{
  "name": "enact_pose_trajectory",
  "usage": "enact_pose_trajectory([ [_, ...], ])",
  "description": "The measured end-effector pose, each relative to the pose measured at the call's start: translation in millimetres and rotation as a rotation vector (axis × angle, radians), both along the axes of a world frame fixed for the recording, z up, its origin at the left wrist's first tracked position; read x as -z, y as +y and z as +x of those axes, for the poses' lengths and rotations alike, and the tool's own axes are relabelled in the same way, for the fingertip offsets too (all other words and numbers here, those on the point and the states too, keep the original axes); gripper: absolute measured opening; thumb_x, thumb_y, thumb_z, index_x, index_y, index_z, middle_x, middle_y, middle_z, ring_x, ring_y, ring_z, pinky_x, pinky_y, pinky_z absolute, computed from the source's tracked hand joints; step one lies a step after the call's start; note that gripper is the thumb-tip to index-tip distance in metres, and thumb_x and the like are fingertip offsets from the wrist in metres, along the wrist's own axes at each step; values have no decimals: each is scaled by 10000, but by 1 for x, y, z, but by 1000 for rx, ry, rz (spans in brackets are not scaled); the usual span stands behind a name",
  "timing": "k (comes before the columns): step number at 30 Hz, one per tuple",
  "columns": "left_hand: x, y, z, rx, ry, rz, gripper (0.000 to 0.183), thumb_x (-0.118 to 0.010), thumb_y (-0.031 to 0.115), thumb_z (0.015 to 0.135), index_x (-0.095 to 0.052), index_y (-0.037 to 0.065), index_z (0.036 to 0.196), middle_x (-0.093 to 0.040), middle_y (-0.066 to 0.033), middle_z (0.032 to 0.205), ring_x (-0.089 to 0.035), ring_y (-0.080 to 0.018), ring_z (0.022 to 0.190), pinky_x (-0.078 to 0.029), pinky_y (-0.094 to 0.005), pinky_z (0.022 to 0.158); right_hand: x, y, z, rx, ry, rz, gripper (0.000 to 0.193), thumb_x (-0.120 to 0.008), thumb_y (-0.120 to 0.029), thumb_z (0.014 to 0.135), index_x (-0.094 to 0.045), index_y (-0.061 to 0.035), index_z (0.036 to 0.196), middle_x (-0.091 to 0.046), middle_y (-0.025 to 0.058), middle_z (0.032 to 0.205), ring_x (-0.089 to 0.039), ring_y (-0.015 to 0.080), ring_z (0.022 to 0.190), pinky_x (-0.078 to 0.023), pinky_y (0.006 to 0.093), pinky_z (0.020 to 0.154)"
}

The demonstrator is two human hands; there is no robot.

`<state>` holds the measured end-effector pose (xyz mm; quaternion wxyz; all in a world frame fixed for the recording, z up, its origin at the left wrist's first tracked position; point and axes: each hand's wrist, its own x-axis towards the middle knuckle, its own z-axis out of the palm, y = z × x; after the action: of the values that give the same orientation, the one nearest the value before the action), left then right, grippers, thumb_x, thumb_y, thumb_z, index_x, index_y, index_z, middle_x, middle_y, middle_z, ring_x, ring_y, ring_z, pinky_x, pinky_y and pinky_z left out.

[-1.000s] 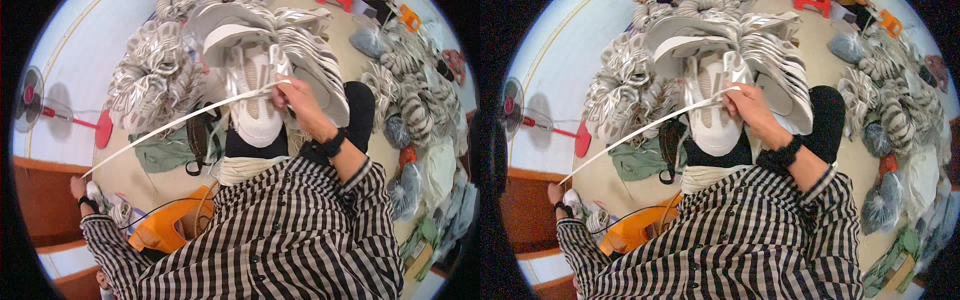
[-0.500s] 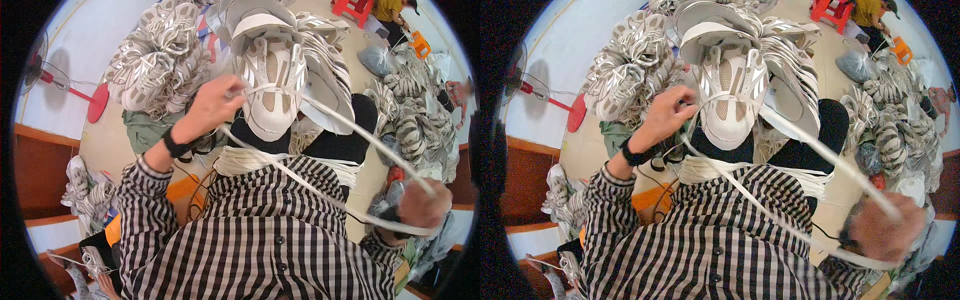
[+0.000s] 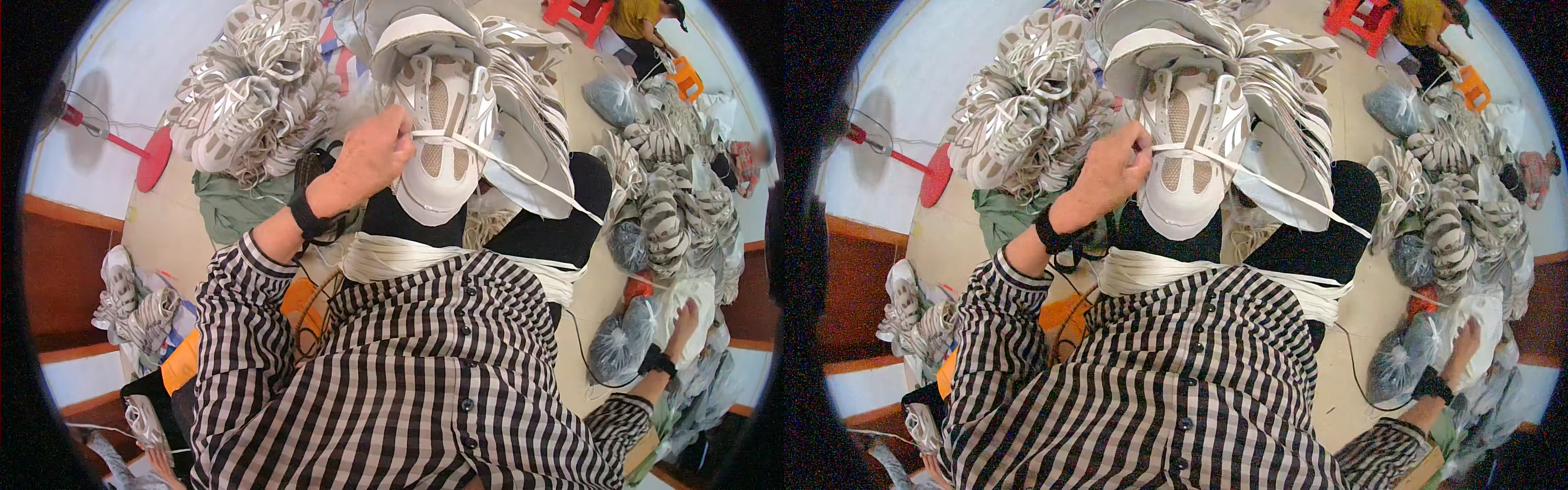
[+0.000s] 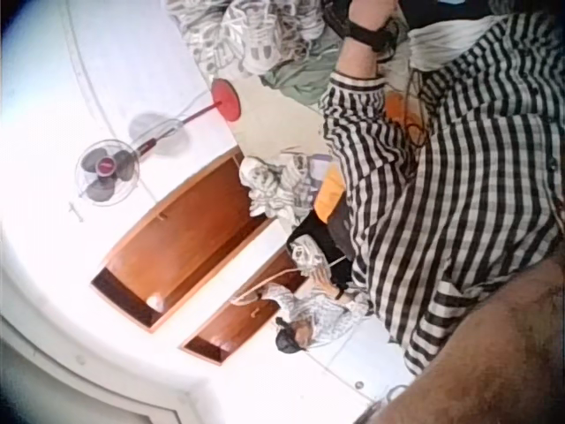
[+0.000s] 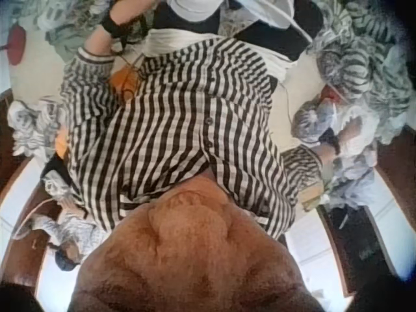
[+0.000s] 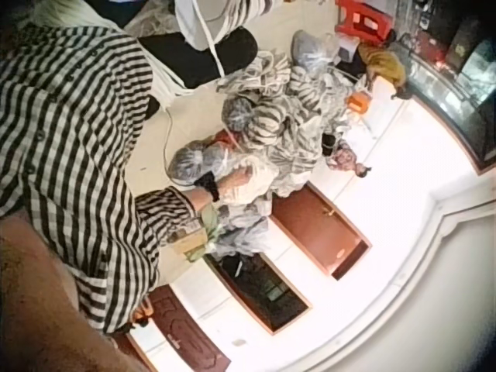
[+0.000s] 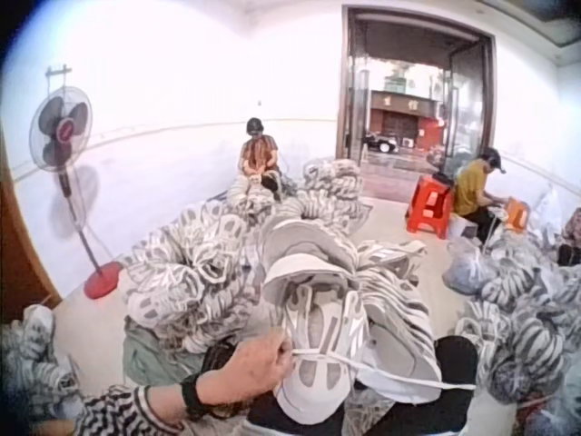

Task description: The recorder is threading laces into a white sneaker.

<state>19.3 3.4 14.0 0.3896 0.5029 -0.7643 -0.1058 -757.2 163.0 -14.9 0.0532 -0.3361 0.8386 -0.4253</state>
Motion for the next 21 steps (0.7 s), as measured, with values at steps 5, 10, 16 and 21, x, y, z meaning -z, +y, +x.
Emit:
enact_pose_trajectory([
  [5,-6,-7,21,84,90,186,86,-518,76,831,-471,16,871,-524,-172,657,-529,-345,589,-428,-383,565,-52,-54,152,-387,544,288,265,-520,-200,919,-612,6,1059,-641,57,878,-557,125,693,-431,239,607],
  [10,-13,-4,94,-47,-171,-19,93,-514,93,879,-486,50,956,-559,-214,779,-540,-442,754,-430,-464,616,-97,-85,364,-765,138,-62,225,-558,-79,870,-605,-29,1084,-644,34,913,-528,112,688,-433,245,622],
  [16,-30,35,159,-257,-137,128,124,-554,72,857,-525,36,972,-550,-167,757,-557,-336,692,-436,-382,613,-45,-124,509,-1224,604,-18,312,-599,-84,793,-541,-58,1099,-626,176,906,-613,332,655,-491,400,571],
  [21,-24,69,152,-89,-326,61,226,-634,59,775,-553,31,984,-526,-127,781,-545,-304,716,-439,-363,633,-41,-135,504,-1138,901,117,82,-557,-89,799,-490,-69,842,-571,107,718,-604,307,586,-471,407,511],
])
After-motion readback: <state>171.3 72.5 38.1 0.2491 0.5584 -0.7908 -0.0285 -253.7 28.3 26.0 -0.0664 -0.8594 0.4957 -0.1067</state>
